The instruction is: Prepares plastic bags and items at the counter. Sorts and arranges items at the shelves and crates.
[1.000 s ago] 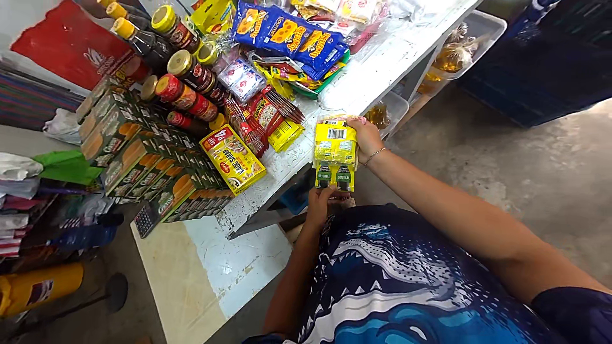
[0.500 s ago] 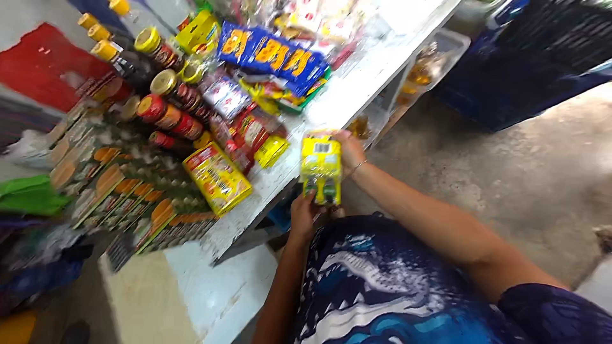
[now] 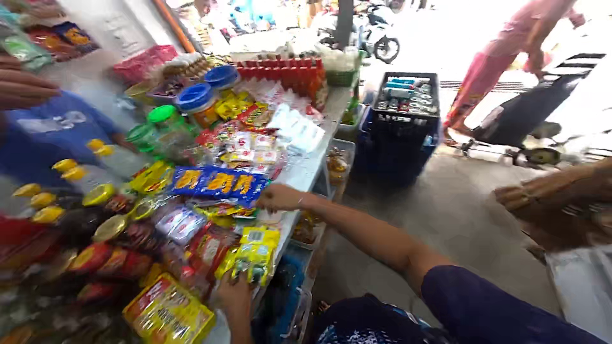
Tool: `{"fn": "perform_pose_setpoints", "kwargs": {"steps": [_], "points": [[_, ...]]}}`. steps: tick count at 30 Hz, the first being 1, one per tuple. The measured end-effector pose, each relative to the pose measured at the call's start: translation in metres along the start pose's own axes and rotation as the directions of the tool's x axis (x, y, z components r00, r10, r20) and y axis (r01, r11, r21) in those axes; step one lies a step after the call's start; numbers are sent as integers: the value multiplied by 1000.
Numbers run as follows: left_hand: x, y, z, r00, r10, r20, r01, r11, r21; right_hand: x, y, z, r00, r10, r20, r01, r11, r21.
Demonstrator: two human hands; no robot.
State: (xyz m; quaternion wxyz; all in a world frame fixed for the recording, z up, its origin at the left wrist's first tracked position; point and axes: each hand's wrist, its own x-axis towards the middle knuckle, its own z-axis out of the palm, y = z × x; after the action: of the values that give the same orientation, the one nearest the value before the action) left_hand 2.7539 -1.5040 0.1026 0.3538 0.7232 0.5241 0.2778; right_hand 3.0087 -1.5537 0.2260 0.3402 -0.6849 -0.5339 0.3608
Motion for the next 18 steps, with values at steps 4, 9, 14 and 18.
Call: {"fn": "perform_pose_setpoints", "kwargs": {"steps": [4,9,14,18], "points": [[-6,-6,5,996,59,-59,-61,998,-27,54,-34,-31,971,-124,-204,188,925,330],[-3,-11,8,998,10,-61,-15,997,-80,130,-69,-54,962,-102,-254,254,677,691],[-3,-10,12,992,36,-123,-49,993,-108,199,-127,-41,979,-98,-179,202,597,777],[-6,-8,17,982,50,-180,-61,996,-58,254,-172,-19,980,-101,-170,198,541,818]]}}
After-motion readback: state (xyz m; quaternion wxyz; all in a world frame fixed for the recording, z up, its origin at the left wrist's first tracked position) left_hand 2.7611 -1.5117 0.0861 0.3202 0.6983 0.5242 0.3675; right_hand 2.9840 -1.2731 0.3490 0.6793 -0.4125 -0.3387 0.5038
